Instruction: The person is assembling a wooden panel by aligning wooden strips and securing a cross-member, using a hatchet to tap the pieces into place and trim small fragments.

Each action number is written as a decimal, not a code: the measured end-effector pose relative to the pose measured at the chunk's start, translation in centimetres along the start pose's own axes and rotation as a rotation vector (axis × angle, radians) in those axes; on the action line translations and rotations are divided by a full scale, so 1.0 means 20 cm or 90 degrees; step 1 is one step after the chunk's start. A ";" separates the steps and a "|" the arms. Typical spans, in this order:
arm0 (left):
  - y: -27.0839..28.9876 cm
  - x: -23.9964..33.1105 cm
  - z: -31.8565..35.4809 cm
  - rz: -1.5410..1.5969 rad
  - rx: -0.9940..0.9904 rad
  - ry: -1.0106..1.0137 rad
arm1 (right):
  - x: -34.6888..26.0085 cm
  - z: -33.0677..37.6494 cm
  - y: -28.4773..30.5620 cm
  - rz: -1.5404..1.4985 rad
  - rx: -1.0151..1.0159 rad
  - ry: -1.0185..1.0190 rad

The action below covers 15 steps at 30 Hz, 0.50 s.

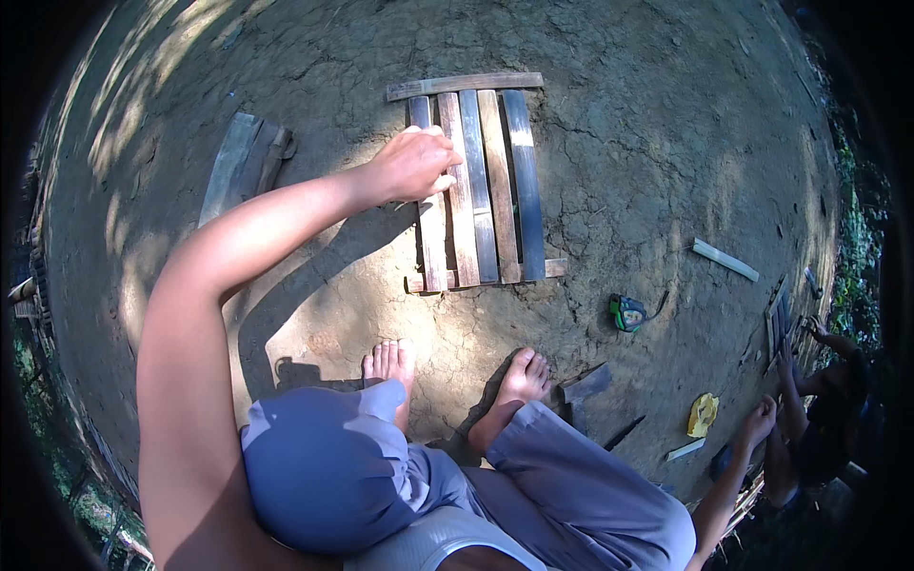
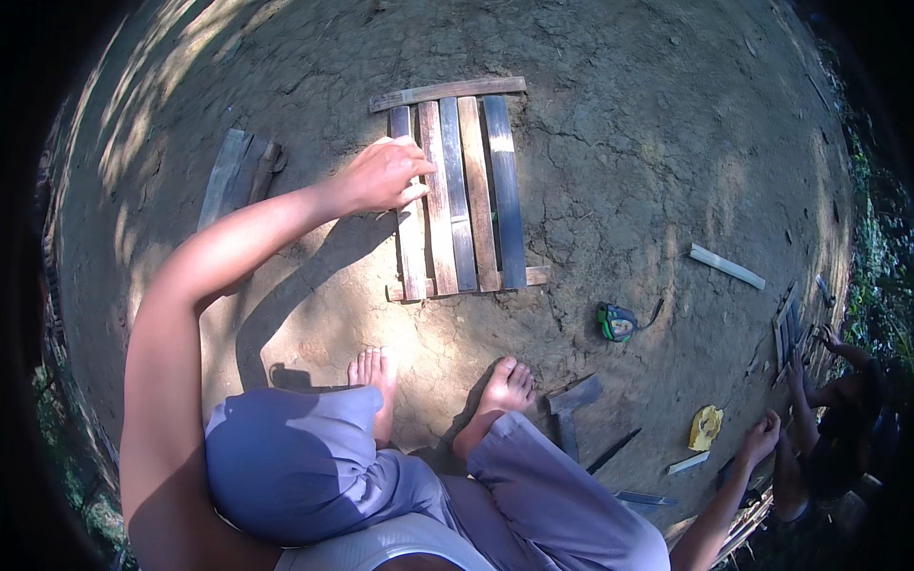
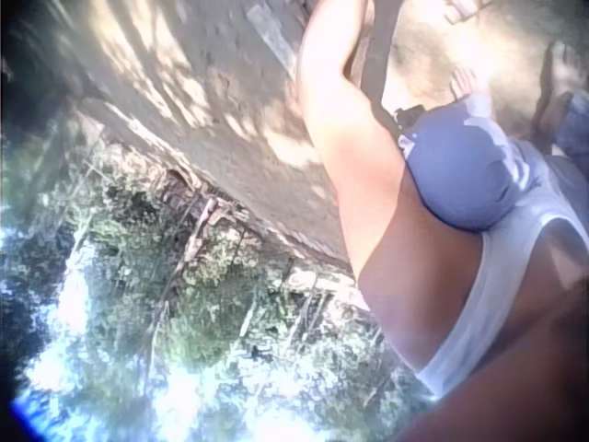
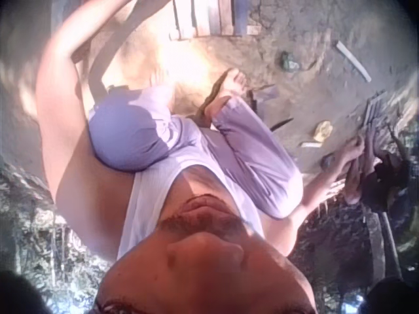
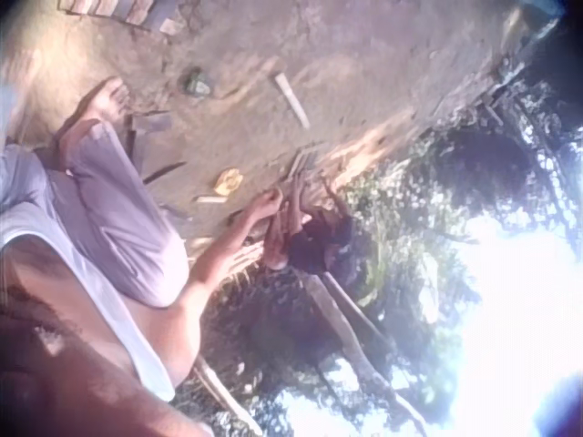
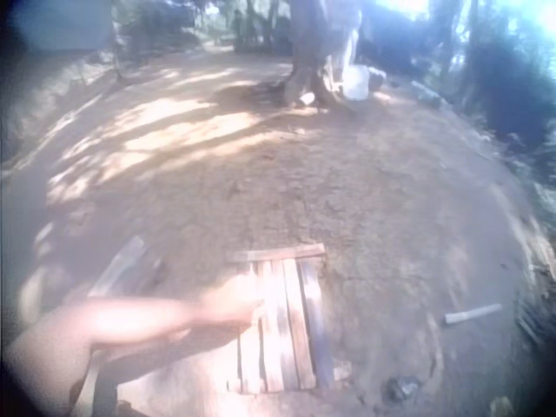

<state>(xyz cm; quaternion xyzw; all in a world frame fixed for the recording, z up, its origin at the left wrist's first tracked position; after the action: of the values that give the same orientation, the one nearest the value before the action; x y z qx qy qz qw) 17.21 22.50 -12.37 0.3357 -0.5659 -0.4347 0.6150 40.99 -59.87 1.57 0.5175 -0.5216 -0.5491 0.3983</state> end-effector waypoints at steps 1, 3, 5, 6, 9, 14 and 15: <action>0.01 -0.08 -0.12 0.020 0.032 0.037 | -0.39 0.07 0.17 -0.012 -0.018 0.109; -0.04 -0.26 -0.32 0.016 0.107 0.089 | -0.92 0.26 0.28 -0.047 -0.113 0.213; -0.13 -0.45 -0.40 0.073 0.178 0.183 | -1.52 0.62 0.16 -0.088 -0.265 0.334; -0.15 -0.45 -0.42 0.080 0.187 0.236 | -1.75 0.80 0.07 -0.098 -0.331 0.391; -0.19 -0.42 -0.42 0.048 0.181 0.344 | -2.16 1.23 -0.23 -0.146 -0.418 0.551; -0.28 -0.44 -0.39 0.051 0.234 0.318 | -2.30 1.60 -0.84 -0.269 -0.449 0.365; -0.30 -0.42 -0.42 0.067 0.266 0.289 | -2.29 1.63 -0.89 -0.311 -0.423 0.270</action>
<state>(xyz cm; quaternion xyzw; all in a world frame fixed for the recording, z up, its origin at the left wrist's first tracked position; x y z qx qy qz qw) 24.81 27.19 -22.31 0.5137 -0.5078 -0.1907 0.6648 17.38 -7.40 -11.55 0.5707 -0.0871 -0.6461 0.4992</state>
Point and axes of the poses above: each hand's wrist, its own z-axis away from the middle knuckle, its own y-axis out of the back of the hand, x = y × z, the point moved 6 cm from there along -z, towards the middle knuckle, and after that the axes turned 6 degrees about z, right-handed, at the moved point
